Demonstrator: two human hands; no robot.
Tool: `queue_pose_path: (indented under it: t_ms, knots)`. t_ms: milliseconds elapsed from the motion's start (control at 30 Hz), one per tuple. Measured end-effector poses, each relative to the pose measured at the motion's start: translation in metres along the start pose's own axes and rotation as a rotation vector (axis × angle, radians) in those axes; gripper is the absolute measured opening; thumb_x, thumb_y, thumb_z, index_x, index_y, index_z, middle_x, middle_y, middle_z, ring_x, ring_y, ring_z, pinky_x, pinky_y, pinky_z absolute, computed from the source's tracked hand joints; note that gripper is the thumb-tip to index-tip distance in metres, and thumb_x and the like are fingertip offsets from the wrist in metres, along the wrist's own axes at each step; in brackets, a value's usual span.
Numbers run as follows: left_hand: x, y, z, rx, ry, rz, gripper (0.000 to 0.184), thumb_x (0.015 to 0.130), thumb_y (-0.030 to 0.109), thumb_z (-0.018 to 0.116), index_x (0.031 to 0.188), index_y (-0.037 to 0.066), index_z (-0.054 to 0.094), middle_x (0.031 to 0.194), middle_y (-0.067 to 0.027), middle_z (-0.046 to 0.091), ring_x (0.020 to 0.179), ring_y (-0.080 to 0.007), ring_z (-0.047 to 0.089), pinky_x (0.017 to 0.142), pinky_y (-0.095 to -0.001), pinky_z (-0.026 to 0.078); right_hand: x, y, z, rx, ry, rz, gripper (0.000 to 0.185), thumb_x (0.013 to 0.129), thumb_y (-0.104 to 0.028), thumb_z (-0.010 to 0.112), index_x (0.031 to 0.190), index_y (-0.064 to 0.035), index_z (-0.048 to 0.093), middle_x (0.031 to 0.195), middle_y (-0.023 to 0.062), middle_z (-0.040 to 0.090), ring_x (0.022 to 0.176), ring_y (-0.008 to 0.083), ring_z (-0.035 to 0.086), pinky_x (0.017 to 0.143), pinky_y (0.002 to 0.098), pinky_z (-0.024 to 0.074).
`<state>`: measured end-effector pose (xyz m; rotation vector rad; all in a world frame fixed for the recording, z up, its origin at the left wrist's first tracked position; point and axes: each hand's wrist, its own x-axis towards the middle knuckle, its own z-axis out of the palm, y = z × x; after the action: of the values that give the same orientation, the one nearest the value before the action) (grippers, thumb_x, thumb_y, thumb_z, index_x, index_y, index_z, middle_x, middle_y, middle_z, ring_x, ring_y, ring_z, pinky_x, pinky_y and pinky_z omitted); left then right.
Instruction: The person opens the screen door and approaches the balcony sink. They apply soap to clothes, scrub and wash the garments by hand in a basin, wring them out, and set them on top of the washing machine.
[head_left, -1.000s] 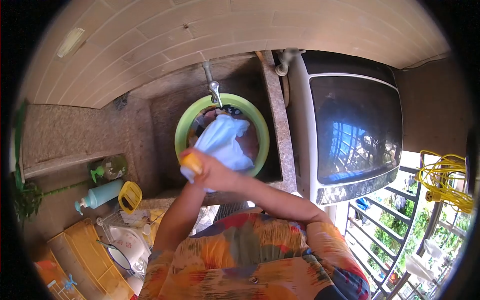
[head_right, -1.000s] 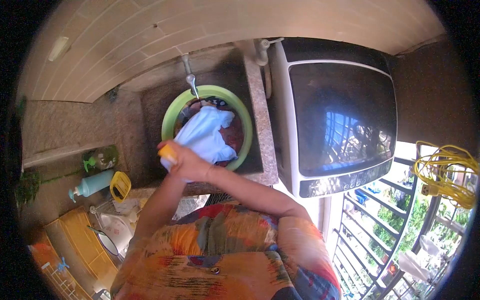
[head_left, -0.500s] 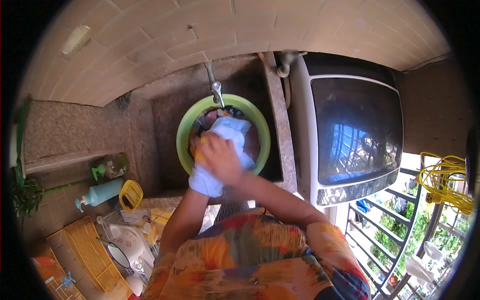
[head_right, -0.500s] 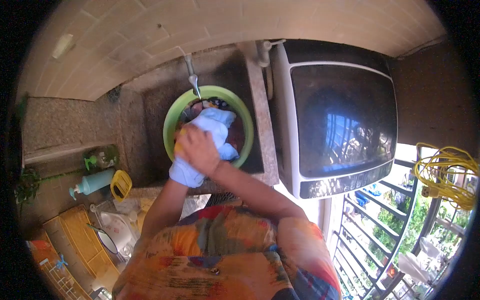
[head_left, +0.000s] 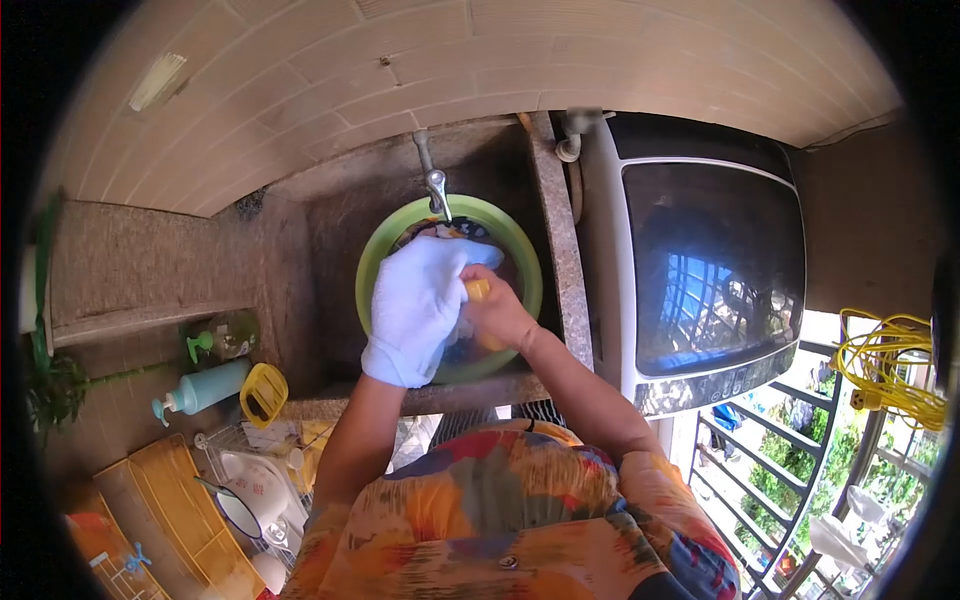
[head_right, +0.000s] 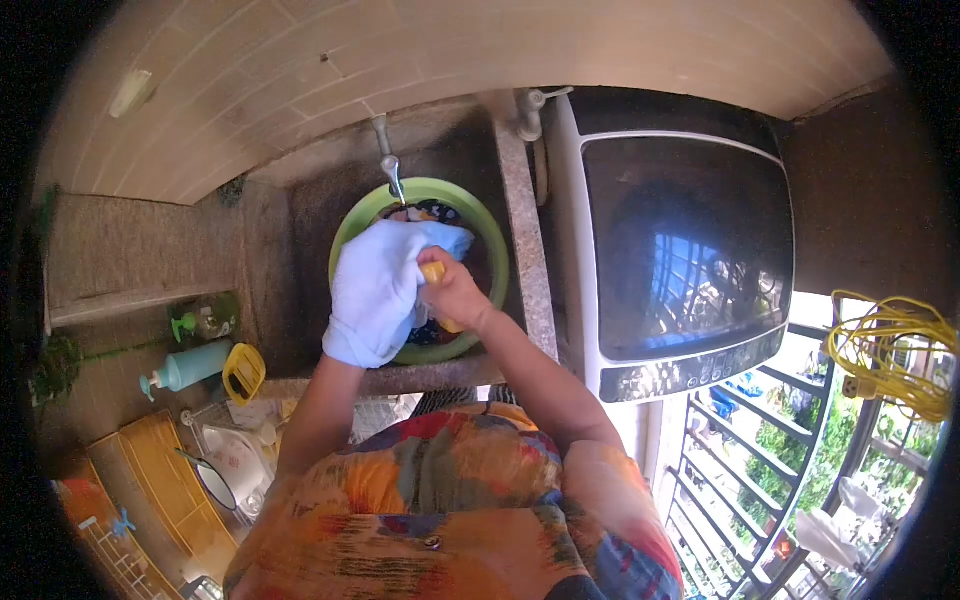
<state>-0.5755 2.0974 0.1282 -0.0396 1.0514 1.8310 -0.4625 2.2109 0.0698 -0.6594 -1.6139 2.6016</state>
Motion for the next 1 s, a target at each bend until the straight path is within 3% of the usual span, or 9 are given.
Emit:
queue_pose_path:
  t_ms: [200, 267, 333, 433, 567, 667, 867, 900, 1000]
  knots:
    - [0.012, -0.01, -0.023, -0.053, 0.048, -0.062, 0.049, 0.091, 0.044, 0.042, 0.124, 0.009, 0.047, 0.123, -0.0107, 0.049, 0.111, -0.0238, 0.048, 0.091, -0.0391, 0.039, -0.019, -0.025, 0.022, 0.098, -0.213, -0.001, 0.032, 0.074, 0.006, 0.062, 0.101, -0.0079, 0.056, 0.096, 0.0018, 0.058, 0.09, 0.0088, 0.055, 0.08, 0.0252, 0.0466]
    - [0.013, -0.018, -0.03, -0.13, 0.052, -0.066, 0.05, 0.091, 0.045, 0.041, 0.125, 0.009, 0.046, 0.125, -0.0106, 0.048, 0.112, -0.024, 0.047, 0.093, -0.0392, 0.038, -0.026, -0.033, 0.052, -0.217, -0.256, -0.15, 0.033, 0.07, 0.005, 0.061, 0.101, -0.0066, 0.056, 0.092, 0.007, 0.058, 0.093, 0.0162, 0.058, 0.082, 0.0307, 0.0471]
    - [0.014, -0.024, -0.034, -0.209, 0.035, -0.054, 0.051, 0.092, 0.046, 0.04, 0.126, 0.009, 0.045, 0.126, -0.0106, 0.047, 0.114, -0.0243, 0.046, 0.094, -0.0393, 0.038, -0.03, -0.025, 0.074, -0.586, -0.332, -0.517, 0.036, 0.065, 0.005, 0.061, 0.099, -0.0068, 0.055, 0.094, 0.0111, 0.057, 0.088, 0.0261, 0.059, 0.078, 0.0351, 0.0489]
    - [0.006, -0.028, -0.031, -0.315, -0.03, -0.024, 0.052, 0.092, 0.048, 0.039, 0.127, 0.009, 0.045, 0.128, -0.0105, 0.046, 0.116, -0.0246, 0.045, 0.097, -0.0394, 0.037, -0.038, -0.044, 0.089, -1.165, -0.473, -0.638, 0.034, 0.064, -0.005, 0.064, 0.097, -0.0064, 0.057, 0.097, 0.0123, 0.056, 0.094, 0.0302, 0.055, 0.081, 0.0382, 0.0471]
    - [-0.005, -0.03, -0.015, -0.402, -0.115, -0.018, 0.054, 0.093, 0.05, 0.037, 0.128, 0.009, 0.043, 0.131, -0.0104, 0.045, 0.119, -0.0251, 0.044, 0.1, -0.0396, 0.035, -0.035, -0.059, 0.109, -1.121, -0.234, -0.895, 0.032, 0.07, -0.023, 0.065, 0.097, -0.0078, 0.058, 0.107, 0.0099, 0.052, 0.108, 0.0274, 0.047, 0.088, 0.0363, 0.0407]
    - [-0.003, -0.036, -0.018, -0.424, -0.156, -0.028, 0.056, 0.093, 0.051, 0.035, 0.129, 0.009, 0.043, 0.133, -0.0103, 0.043, 0.121, -0.0254, 0.043, 0.102, -0.0398, 0.034, -0.015, -0.04, 0.101, -1.205, -0.046, -0.966, 0.035, 0.074, -0.033, 0.065, 0.097, -0.0079, 0.058, 0.107, 0.0107, 0.053, 0.105, 0.0281, 0.048, 0.087, 0.0398, 0.0397]
    - [-0.006, -0.041, -0.03, -0.403, -0.145, -0.137, 0.059, 0.094, 0.054, 0.032, 0.131, 0.009, 0.041, 0.136, -0.0101, 0.041, 0.126, -0.0261, 0.041, 0.107, -0.04, 0.032, 0.046, -0.019, 0.046, -1.212, 0.22, -0.546, 0.045, 0.082, -0.042, 0.06, 0.111, -0.0076, 0.056, 0.109, 0.0161, 0.053, 0.107, 0.0332, 0.051, 0.081, 0.0458, 0.044]
    - [-0.013, -0.033, -0.013, -0.384, -0.111, -0.155, 0.057, 0.095, 0.052, 0.032, 0.131, 0.008, 0.041, 0.133, -0.0098, 0.045, 0.12, -0.0254, 0.046, 0.102, -0.0381, 0.038, 0.049, -0.024, 0.034, -1.194, 0.282, -0.379, 0.047, 0.084, -0.042, 0.058, 0.115, -0.0069, 0.053, 0.108, 0.0174, 0.053, 0.102, 0.034, 0.053, 0.081, 0.0464, 0.0451]
    - [-0.017, -0.027, -0.006, -0.309, -0.141, -0.236, 0.053, 0.096, 0.046, 0.031, 0.132, 0.008, 0.039, 0.13, -0.0104, 0.048, 0.114, -0.0243, 0.052, 0.096, -0.0368, 0.045, 0.05, -0.019, 0.016, -1.182, 0.263, -0.431, 0.051, 0.085, -0.043, 0.057, 0.12, -0.0067, 0.051, 0.108, 0.0201, 0.053, 0.099, 0.0359, 0.054, 0.082, 0.0461, 0.0453]
